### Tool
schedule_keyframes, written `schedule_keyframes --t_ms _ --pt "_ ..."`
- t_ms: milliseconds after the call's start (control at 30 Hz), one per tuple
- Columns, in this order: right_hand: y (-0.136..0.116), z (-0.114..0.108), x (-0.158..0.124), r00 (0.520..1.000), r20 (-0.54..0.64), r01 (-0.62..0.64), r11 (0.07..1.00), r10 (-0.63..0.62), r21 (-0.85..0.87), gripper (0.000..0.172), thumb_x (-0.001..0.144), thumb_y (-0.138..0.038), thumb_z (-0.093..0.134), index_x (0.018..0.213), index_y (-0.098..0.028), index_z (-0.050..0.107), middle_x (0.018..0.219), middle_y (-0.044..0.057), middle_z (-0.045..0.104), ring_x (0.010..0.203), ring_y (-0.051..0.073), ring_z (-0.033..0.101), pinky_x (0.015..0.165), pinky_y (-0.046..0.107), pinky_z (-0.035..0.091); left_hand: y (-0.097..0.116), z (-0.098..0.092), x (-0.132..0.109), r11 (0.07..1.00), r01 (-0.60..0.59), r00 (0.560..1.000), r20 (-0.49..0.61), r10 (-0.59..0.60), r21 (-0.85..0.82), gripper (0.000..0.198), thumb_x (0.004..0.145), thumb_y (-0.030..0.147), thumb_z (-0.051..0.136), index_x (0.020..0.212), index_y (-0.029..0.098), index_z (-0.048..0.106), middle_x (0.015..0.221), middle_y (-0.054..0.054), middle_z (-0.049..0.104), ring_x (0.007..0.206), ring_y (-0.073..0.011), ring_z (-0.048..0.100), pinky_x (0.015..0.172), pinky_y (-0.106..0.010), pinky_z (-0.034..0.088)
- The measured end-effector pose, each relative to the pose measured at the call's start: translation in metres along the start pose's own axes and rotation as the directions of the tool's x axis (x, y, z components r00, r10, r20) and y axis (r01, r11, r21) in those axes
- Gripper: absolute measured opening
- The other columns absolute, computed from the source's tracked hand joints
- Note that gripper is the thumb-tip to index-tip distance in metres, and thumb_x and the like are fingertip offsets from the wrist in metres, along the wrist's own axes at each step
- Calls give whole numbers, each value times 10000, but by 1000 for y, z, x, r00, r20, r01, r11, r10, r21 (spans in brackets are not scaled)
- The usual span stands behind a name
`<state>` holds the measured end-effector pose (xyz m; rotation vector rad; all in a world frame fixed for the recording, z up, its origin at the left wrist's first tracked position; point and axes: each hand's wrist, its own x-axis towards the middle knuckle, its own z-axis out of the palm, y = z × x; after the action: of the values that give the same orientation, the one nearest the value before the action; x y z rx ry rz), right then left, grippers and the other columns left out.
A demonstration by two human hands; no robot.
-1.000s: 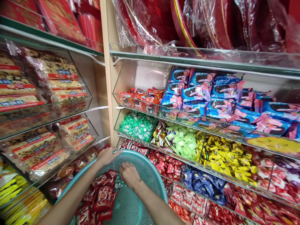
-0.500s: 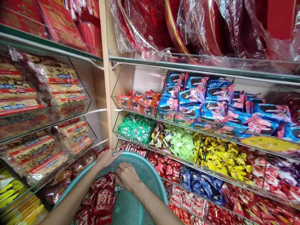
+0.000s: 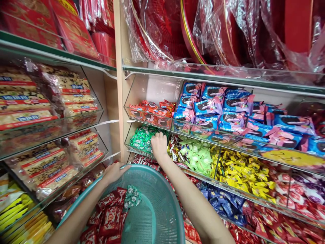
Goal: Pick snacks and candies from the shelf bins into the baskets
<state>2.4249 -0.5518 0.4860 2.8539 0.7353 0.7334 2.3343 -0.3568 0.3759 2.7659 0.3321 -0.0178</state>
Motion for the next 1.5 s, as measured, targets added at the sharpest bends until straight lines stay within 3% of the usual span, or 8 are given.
schedule_keyframes --t_ms 267,600,833,967,1100,1233,1333,1500 --pt "2 10 -3 999 27 -20 999 21 -43 276 837 -32 414 898 -84 677 924 200 618 886 268 482 690 372 323 1 -6 -3 999 28 999 28 -28 -15 641 800 689 314 1063 239 686 1058 -139 711 1012 -318 638 821 -350 466" --pt "3 12 -1 999 34 -25 999 26 -40 265 847 -45 421 893 -80 680 935 203 613 902 281 483 692 375 326 -1 -6 -2 1000 23 1000 10 -23 5 651 799 700 282 1016 250 699 1033 -135 717 983 -332 646 795 -370 476" --pt "2 -4 -6 999 -32 6 999 -8 -45 240 876 -84 407 909 -103 644 925 173 585 904 277 456 695 374 308 -1 -5 -2 999 51 998 26 -50 -9 662 791 707 297 1023 230 693 1070 -140 705 1017 -317 634 827 -350 464" --pt "-12 -10 -27 991 -89 100 995 -98 19 206 907 -140 420 858 -137 621 873 128 563 864 250 440 685 358 297 1 -4 -2 999 46 998 31 -46 -1 669 788 713 295 1050 236 684 1077 -140 704 1017 -321 635 833 -363 466" --pt "-42 15 -69 947 -105 313 945 -303 94 160 911 -179 466 816 -168 594 830 70 550 839 213 451 692 335 318 2 -1 -1 999 51 999 18 -52 8 672 786 716 299 1086 244 671 1074 -135 706 1012 -315 637 833 -362 470" --pt "-66 58 -108 883 20 463 878 -468 124 103 872 -173 538 790 -161 600 816 56 571 848 213 492 688 331 356 1 3 -1 999 24 1000 11 -24 21 647 797 705 290 1064 263 679 1049 -121 716 989 -306 647 821 -363 474" --pt "-73 80 -120 854 109 494 859 -508 137 109 866 -163 538 791 -150 617 834 71 593 873 225 514 696 336 379 -1 5 -1 999 4 1000 6 -4 36 661 798 711 266 1044 262 683 1019 -129 723 970 -319 653 802 -380 478" --pt "-75 95 -122 841 195 473 861 -505 186 123 867 -144 527 835 -139 646 871 94 618 921 234 524 733 349 395 -4 7 -1 999 -10 1000 -13 11 33 688 786 731 245 1034 262 683 1019 -141 721 962 -341 654 782 -402 482"
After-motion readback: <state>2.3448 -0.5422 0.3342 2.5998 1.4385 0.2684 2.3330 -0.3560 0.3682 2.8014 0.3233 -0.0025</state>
